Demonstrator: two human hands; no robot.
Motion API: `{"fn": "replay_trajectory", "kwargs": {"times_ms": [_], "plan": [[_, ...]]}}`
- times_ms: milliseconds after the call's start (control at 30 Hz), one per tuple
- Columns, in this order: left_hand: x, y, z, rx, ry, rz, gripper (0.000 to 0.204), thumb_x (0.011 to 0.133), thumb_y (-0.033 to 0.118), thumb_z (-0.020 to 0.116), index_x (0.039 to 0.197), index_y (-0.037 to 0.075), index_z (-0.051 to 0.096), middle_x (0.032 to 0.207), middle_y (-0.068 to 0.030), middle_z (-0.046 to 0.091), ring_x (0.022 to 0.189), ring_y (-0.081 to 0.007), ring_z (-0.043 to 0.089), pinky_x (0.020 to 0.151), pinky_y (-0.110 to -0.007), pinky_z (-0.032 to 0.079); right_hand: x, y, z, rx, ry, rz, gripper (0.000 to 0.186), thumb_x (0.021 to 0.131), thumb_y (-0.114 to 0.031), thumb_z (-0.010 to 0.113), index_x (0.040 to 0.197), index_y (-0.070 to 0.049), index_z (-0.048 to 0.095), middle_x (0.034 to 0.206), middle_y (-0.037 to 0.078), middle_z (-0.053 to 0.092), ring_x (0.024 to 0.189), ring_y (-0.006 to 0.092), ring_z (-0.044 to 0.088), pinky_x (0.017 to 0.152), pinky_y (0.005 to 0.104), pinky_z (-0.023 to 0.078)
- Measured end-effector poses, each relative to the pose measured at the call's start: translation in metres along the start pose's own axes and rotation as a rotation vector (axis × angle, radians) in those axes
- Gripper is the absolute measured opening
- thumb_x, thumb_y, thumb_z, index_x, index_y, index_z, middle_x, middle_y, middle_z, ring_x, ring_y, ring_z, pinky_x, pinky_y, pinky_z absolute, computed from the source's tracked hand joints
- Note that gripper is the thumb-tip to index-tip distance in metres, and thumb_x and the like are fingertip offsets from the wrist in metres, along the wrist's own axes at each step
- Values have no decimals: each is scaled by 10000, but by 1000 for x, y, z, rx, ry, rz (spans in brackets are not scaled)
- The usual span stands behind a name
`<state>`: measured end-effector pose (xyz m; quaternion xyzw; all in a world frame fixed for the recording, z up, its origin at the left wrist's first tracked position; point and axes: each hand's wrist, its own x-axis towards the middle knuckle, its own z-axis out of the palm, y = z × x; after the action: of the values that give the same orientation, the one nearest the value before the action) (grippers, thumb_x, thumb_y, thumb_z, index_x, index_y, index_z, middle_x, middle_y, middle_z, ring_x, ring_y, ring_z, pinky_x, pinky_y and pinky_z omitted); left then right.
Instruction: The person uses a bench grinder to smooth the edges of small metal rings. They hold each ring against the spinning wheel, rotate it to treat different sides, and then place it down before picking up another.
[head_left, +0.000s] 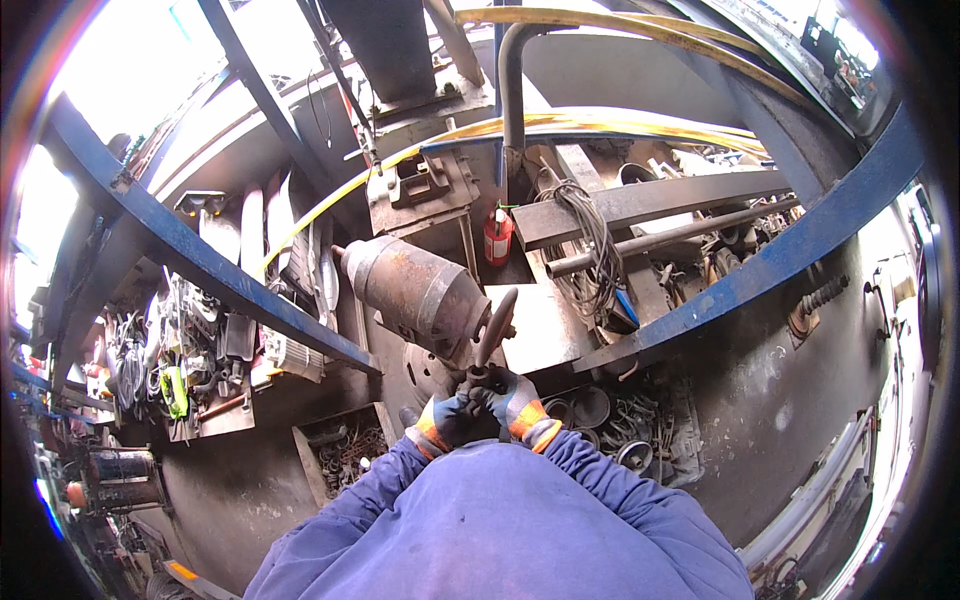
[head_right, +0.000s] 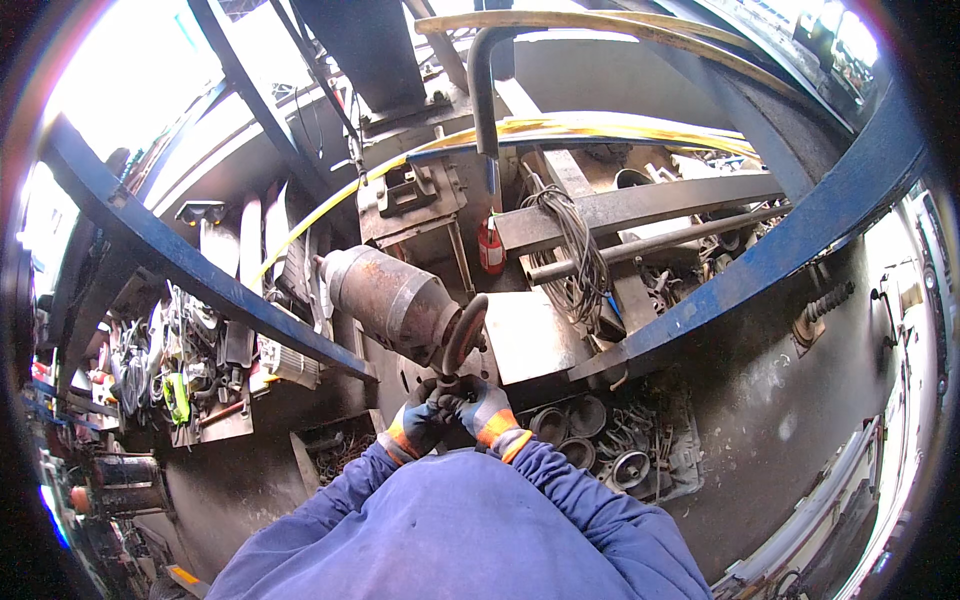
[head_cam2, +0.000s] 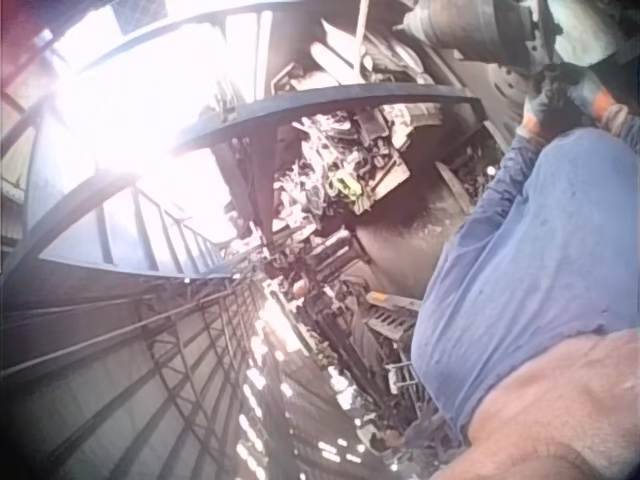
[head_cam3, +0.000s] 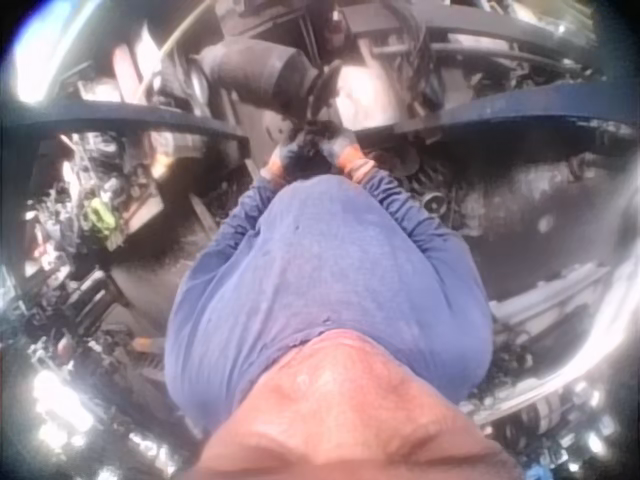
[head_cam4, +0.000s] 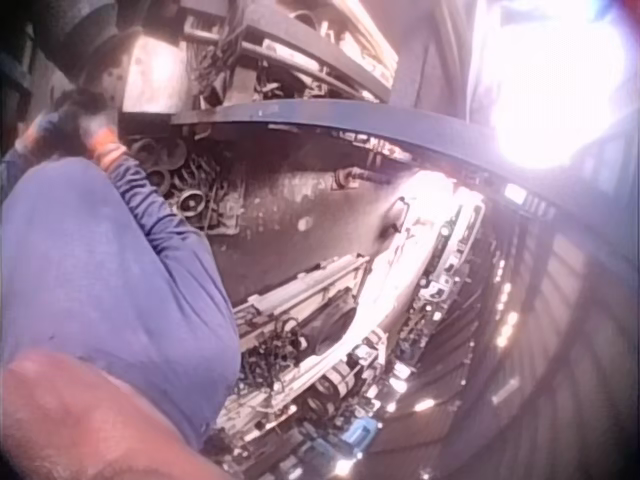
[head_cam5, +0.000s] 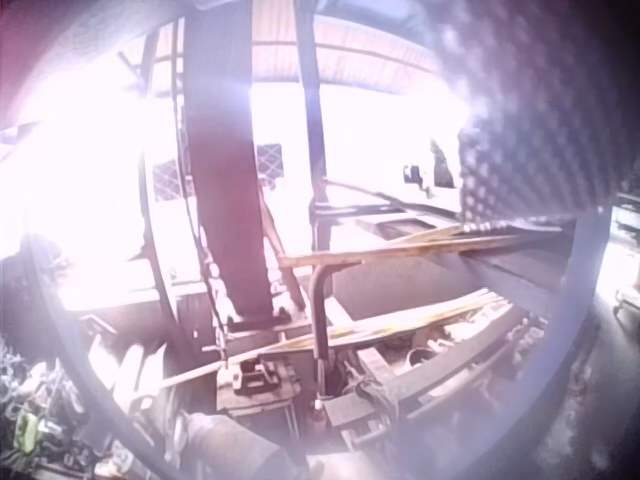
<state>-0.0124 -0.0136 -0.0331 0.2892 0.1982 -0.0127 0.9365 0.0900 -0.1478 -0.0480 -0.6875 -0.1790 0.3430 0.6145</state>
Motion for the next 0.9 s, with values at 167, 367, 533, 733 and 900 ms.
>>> {"fn": "replay_trajectory", "kwargs": {"times_ms": [167, 367, 533, 733, 900], "plan": [[0, 7, 21, 31, 4, 81, 476, 937, 37, 583, 1382, 56, 413, 1177, -70, 594, 1022, -180, 615, 874, -301, 534, 2, -21, 5, -47, 38, 33, 266, 867, -49, 723, 1126, -1, 685, 1010, 76, 725, 890, 138, 662, 828, 279, 535], [3, 2, 9, -120, -24, -28, 527, 912, 77, 634, 1388, 50, 409, 1209, -90, 593, 1031, -194, 624, 861, -320, 554, -2, -21, 3, 19, 64, -22, 258, 857, -68, 741, 1101, -2, 693, 972, 64, 730, 845, 134, 661, 795, 276, 536], [-1, 7, 27, -115, -19, -18, 543, 913, 101, 657, 1393, 46, 407, 1217, -92, 594, 1027, -189, 626, 876, -321, 545, -8, -29, 2, -98, 124, -13, 254, 842, -83, 764, 1074, -4, 697, 944, 63, 732, 807, 134, 662, 771, 276, 539], [1, 8, 29, -107, -93, 42, 497, 914, 86, 606, 1375, 36, 427, 1218, -130, 603, 1027, -233, 638, 902, -364, 540, -4, -25, 2, 301, 40, 138, 267, 853, -64, 759, 1087, 38, 680, 968, 107, 725, 832, 181, 685, 762, 298, 570], [17, -12, -18, -180, -72, -27, 393, 904, 77, 538, 1295, 39, 524, 1100, -136, 658, 981, -268, 654, 882, -402, 549, 4, -20, 8, 566, -5, 232, 270, 875, -29, 723, 1117, 74, 659, 991, 137, 715, 862, 199, 692, 769, 302, 587]]}}
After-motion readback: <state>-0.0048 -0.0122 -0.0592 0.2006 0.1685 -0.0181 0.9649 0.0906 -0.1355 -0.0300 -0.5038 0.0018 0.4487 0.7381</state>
